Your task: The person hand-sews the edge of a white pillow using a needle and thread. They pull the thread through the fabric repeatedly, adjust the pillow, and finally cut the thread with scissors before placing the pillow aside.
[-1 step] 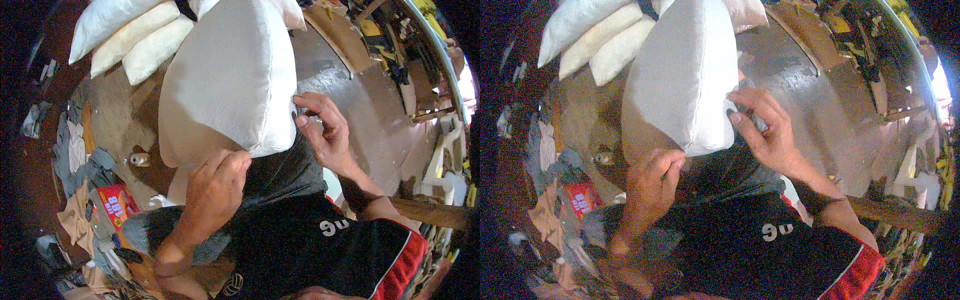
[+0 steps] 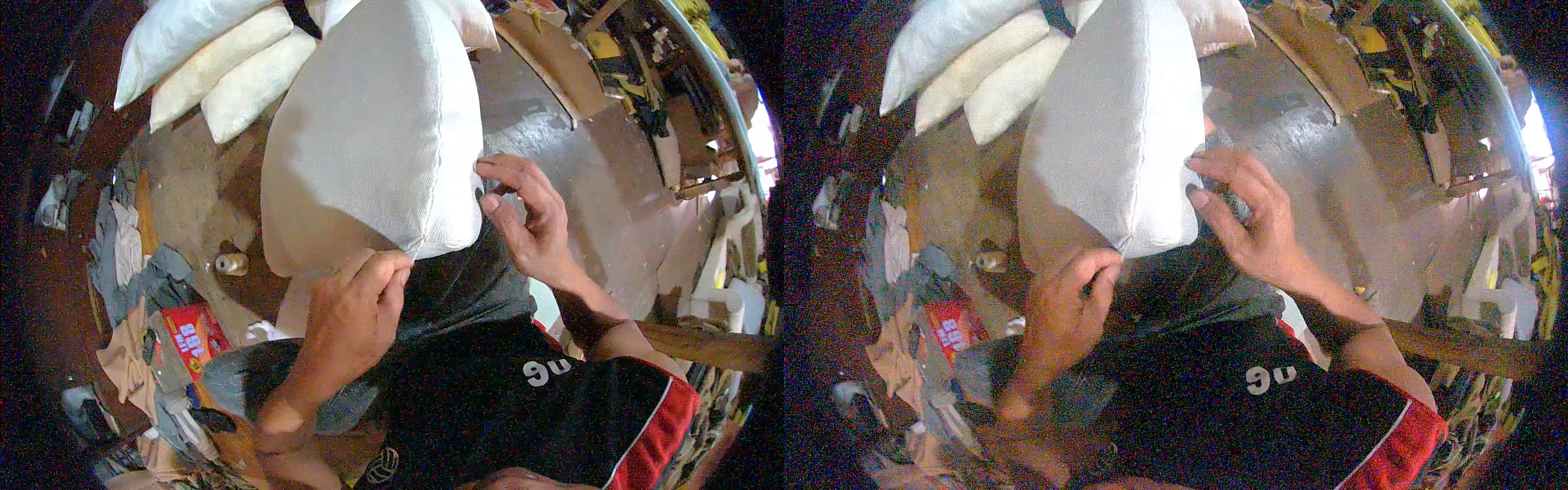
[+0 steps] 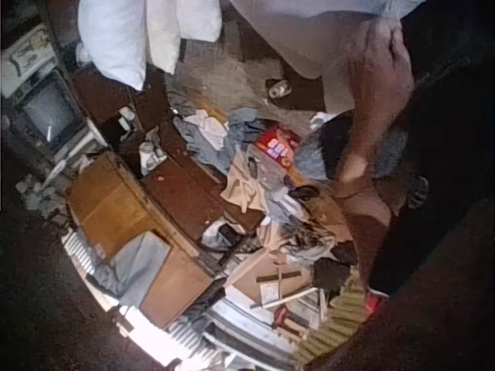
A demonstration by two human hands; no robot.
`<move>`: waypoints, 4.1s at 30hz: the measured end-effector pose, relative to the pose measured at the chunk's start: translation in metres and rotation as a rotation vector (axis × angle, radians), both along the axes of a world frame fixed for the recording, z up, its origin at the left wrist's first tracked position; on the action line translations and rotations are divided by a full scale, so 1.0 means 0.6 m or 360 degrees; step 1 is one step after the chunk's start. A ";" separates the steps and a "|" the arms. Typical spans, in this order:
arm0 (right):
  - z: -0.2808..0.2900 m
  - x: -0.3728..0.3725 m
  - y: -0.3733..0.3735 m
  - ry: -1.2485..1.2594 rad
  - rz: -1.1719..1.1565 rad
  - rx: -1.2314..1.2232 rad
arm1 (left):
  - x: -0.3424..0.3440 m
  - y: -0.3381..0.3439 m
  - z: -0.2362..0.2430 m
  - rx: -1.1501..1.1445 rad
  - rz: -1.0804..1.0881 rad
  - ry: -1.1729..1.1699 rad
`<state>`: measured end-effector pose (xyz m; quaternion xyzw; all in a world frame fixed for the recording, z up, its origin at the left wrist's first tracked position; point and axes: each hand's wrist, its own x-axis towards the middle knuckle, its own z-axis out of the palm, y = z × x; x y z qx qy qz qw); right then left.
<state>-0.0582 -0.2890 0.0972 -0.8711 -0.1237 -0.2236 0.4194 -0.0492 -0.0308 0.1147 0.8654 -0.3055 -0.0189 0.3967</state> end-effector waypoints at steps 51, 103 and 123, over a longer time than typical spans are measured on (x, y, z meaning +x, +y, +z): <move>0.033 -0.050 -0.117 0.1000 -0.0044 0.0211 | -0.192 0.232 0.046 0.0106 0.0143 0.0876; 0.011 -0.060 0.045 0.0142 0.0291 0.1018 | 0.002 -0.066 -0.114 -0.0713 0.0360 -0.0686; 0.004 -0.033 0.043 0.0072 0.0242 0.0700 | 0.024 -0.073 -0.141 -0.0491 0.0300 -0.0790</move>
